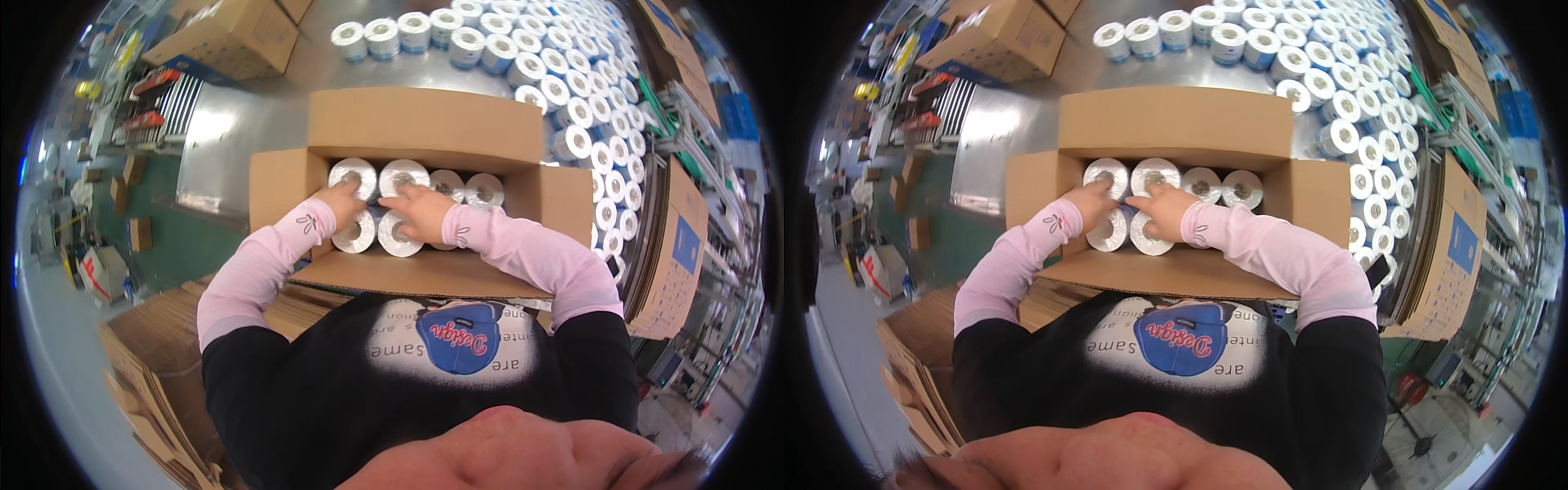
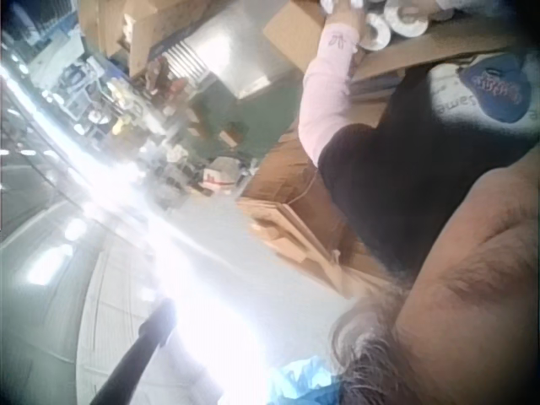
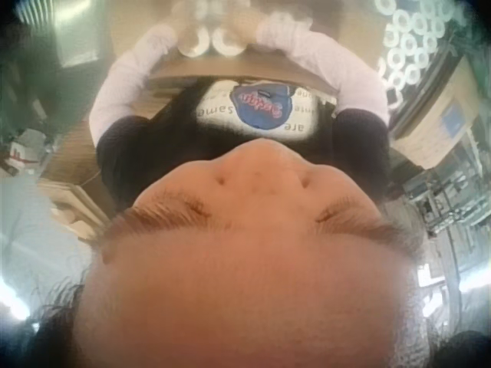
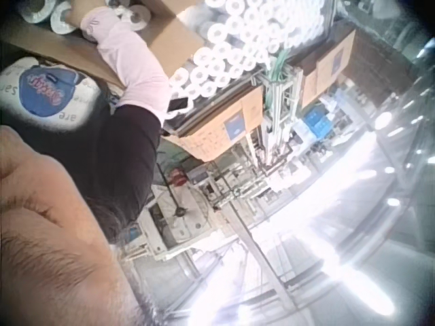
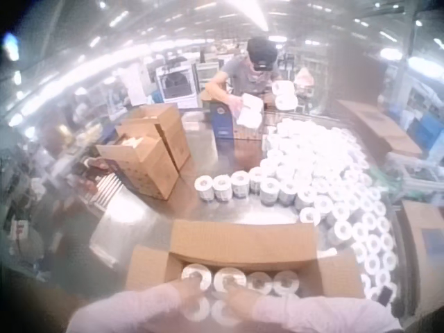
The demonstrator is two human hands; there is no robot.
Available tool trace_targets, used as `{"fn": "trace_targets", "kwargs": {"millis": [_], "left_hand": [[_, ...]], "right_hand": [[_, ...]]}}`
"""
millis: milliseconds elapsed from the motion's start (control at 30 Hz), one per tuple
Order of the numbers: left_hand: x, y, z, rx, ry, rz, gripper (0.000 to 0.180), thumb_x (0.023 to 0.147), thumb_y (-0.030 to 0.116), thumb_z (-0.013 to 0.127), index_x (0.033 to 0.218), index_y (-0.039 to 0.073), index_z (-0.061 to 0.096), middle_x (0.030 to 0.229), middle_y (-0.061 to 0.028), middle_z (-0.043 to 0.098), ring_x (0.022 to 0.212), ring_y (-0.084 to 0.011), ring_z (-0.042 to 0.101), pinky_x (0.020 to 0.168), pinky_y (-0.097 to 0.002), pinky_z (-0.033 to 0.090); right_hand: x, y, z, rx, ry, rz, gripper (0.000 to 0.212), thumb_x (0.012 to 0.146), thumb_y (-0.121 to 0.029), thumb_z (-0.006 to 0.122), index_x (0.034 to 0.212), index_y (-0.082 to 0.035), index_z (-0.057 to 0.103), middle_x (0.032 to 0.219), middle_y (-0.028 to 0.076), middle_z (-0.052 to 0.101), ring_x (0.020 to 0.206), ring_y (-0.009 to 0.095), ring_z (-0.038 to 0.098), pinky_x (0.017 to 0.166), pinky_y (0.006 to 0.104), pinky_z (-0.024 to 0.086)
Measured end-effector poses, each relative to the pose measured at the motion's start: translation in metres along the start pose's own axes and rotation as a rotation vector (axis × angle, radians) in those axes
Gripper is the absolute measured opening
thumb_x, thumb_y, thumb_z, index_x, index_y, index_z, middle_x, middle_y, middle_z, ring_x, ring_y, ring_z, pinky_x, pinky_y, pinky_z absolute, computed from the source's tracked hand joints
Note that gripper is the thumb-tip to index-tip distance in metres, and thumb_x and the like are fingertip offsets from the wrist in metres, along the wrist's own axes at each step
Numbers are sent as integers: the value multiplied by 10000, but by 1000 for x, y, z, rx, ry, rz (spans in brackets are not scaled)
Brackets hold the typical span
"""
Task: The person picks up flat cardboard pieces and folds them into boxes, then fills each box with white rolls from a table before moving the filled box aside and repeating the process.
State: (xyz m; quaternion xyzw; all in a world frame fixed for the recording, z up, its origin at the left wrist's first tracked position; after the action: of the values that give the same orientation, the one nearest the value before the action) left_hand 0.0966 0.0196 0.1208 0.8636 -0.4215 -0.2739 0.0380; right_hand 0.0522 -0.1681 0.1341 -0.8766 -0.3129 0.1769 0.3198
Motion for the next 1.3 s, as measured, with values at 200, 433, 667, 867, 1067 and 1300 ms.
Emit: {"fn": "trace_targets", "kwargs": {"millis": [200, 433, 667, 867, 1067, 1300], "left_hand": [[54, -15, -104, -538, 351, -98, 240, 877, 76, 586, 1109, 49, 639, 971, -66, 673, 889, -136, 625, 767, -279, 508], [253, -47, -41, -62, 151, -415, 294, 838, 214, 596, 1110, 124, 664, 1123, -169, 652, 1059, -330, 608, 941, -418, 469], [438, 106, -50, 114, 403, 12, 571, 774, 129, 649, 1318, 252, 530, 1475, -142, 328, 1360, -382, 294, 1097, -457, 307], [512, 95, -77, 309, 383, -210, 509, 787, 208, 698, 1270, 232, 541, 1453, -118, 365, 1362, -346, 310, 1079, -494, 325], [500, 69, -75, 295, 192, -59, 534, 753, 211, 719, 1259, 252, 553, 1260, -137, 501, 1206, -310, 460, 1005, -406, 398], [478, 68, -56, 528, 157, -83, 379, 741, 243, 668, 1120, 220, 674, 1185, -119, 533, 1211, -282, 454, 967, -400, 388]], "right_hand": [[-113, 96, -124, 71, 720, 421, 466, 825, -124, 611, 1273, -34, 519, 1188, 220, 578, 1075, 373, 563, 936, 418, 461], [-206, 100, -36, 382, 925, 491, 481, 925, -221, 515, 1358, -22, 454, 1421, 220, 416, 1320, 374, 393, 1097, 391, 309], [-278, 269, 27, -14, 675, 1160, 630, 786, -159, 653, 1380, -135, 442, 1319, 222, 484, 1218, 385, 460, 1026, 432, 401], [-281, 329, -24, 121, 386, 1231, 388, 778, -158, 604, 1164, -127, 585, 1162, 189, 563, 1079, 374, 552, 904, 413, 479], [-287, 358, -57, -334, 614, 1138, 375, 715, -82, 578, 1070, -169, 659, 1120, 145, 517, 1120, 336, 460, 975, 473, 349], [-272, 357, -54, -465, 649, 1184, 493, 714, -94, 596, 1190, -217, 628, 1101, 135, 479, 1087, 331, 458, 956, 445, 359]]}}
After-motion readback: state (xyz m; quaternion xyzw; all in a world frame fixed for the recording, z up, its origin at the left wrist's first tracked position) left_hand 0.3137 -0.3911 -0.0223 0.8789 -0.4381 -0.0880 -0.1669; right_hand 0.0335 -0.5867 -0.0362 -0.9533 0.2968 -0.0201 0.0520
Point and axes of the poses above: each hand's wrist, its own x-axis towards the middle knuckle, its own z-axis out of the palm, y = z × x, the point moved 4 cm from there along x, towards the middle knuckle
